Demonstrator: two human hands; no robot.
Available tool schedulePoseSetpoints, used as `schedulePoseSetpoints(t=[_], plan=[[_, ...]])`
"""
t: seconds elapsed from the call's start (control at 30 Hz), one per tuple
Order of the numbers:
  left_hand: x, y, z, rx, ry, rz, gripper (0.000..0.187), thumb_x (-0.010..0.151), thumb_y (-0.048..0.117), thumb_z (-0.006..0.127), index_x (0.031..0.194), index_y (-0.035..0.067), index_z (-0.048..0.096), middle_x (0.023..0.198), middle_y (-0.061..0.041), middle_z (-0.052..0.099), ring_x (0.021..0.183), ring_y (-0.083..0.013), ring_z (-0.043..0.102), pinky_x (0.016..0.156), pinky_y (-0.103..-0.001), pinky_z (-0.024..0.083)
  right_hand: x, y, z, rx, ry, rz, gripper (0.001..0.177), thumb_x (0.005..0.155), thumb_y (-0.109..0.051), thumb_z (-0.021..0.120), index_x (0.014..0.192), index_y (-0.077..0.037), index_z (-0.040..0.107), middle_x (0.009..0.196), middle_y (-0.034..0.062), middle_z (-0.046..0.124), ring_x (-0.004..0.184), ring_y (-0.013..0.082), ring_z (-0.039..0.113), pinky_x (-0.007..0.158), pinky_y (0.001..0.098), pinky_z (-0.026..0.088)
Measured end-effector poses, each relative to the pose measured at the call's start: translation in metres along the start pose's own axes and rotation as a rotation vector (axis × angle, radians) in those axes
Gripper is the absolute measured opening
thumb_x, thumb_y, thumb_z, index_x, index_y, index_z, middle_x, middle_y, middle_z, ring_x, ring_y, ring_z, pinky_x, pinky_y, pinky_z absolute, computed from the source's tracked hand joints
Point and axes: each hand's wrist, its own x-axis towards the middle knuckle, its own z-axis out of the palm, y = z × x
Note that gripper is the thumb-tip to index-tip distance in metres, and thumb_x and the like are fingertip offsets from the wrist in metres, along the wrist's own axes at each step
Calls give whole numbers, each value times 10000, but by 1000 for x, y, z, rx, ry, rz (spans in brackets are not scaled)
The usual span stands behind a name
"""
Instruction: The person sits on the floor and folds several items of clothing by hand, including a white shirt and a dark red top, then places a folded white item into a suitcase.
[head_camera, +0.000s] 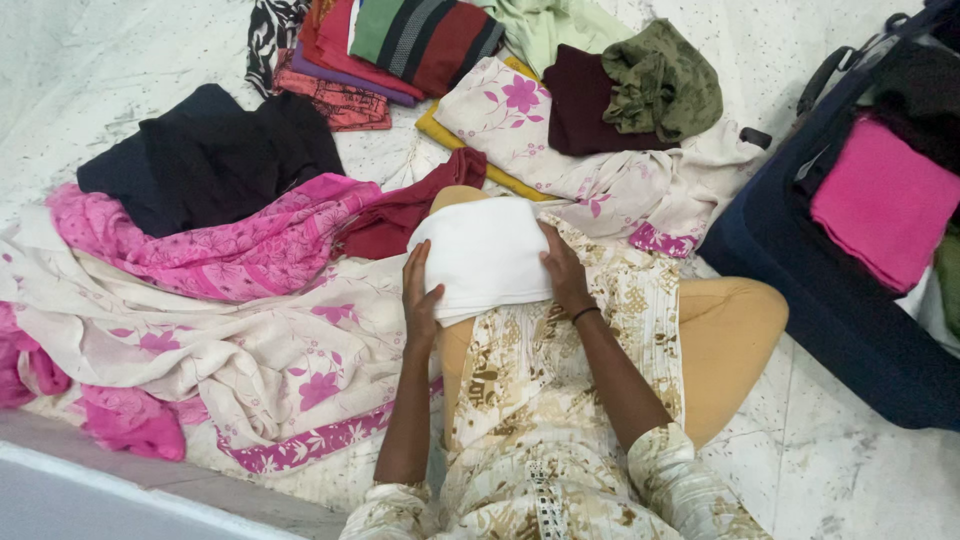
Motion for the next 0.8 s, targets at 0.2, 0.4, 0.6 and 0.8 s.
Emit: schedulePoseSetpoints(t=[0.2,0.4,0.6,0.8], plan=[[4,-61,-42,-342,-45,-451,725,820,152,508,1544,159,491,1409,-91,590,1169,-183,573,996,-304,417,28,79,-27,157,-158,190,307,999,-183,513,1187,-9,682,1112,187,750,1032,294,679,953,364,526],[46,-48,-54,122,177,-156,731,703,-4,606,1417,151,626,1365,-154,587,1245,-278,512,1057,-362,378,59,-34,-42,-66,-17,-142,530,784,24,504,1302,-60,577,1256,144,619,1046,270,649,930,361,540],[83,-31,-66,452,-81,-27,806,677,32,676,1453,237,600,1481,-132,561,1400,-305,478,1190,-409,294,88,-86,-32,-457,-264,-369,743,661,-1,565,1395,-107,521,1315,146,589,1224,336,549,951,516,393],[103,-31,-65,518,-437,-73,847,704,138,740,1507,193,474,1469,-101,552,1356,-274,506,1144,-440,320,107,-58,-48,-439,-455,-216,583,773,-123,633,1343,-98,515,1167,148,536,1138,338,557,876,438,488]])
